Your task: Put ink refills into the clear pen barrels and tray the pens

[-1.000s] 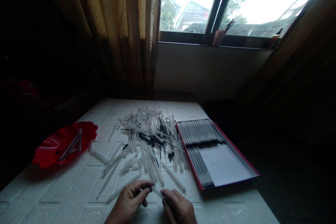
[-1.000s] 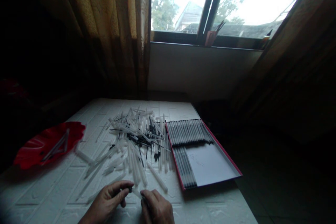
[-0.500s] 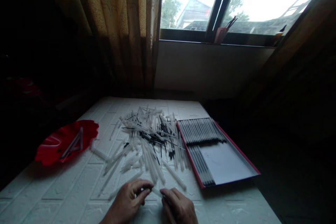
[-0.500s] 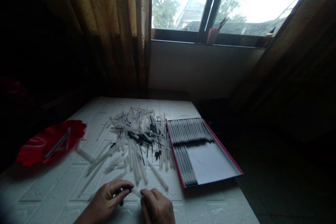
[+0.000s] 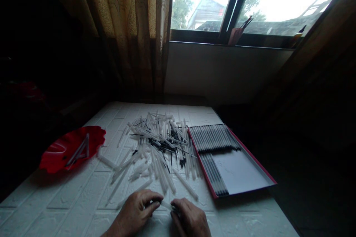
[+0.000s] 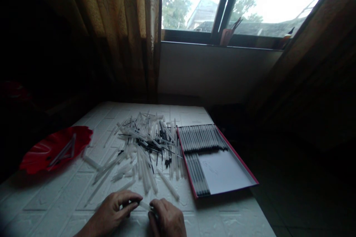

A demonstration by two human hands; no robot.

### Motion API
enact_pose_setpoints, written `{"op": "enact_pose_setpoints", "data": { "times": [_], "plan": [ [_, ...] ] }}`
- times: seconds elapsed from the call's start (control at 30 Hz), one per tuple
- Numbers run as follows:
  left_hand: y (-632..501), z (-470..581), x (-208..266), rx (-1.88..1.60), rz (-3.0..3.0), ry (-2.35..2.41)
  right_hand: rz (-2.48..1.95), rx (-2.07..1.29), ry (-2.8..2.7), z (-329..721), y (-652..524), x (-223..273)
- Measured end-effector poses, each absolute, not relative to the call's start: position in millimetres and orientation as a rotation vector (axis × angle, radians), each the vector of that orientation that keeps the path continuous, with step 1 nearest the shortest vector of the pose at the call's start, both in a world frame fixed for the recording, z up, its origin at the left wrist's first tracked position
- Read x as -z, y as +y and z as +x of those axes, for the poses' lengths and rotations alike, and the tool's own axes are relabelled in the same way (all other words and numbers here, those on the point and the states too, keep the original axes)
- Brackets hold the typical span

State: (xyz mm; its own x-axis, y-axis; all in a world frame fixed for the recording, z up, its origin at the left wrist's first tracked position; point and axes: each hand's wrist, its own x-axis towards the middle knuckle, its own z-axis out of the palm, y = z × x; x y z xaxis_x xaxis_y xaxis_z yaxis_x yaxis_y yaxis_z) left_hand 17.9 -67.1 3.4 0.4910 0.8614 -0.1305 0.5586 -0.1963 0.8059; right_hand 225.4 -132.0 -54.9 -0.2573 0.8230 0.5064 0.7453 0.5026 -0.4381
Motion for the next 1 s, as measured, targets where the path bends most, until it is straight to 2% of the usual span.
{"op": "enact_pose_setpoints", "data": {
  "times": [0.3, 1.0],
  "plan": [
    [-71.5, 20.2, 6.1, -0.504, 1.814, 1.191, -1.357, 0.041, -2.123, 229.5, -127.4, 38.1],
    [-69.0, 14.7, 3.9, -0.529, 1.736, 1.211, -1.332, -0.038, -2.077, 228.5, -123.7, 37.5]
  ]
}}
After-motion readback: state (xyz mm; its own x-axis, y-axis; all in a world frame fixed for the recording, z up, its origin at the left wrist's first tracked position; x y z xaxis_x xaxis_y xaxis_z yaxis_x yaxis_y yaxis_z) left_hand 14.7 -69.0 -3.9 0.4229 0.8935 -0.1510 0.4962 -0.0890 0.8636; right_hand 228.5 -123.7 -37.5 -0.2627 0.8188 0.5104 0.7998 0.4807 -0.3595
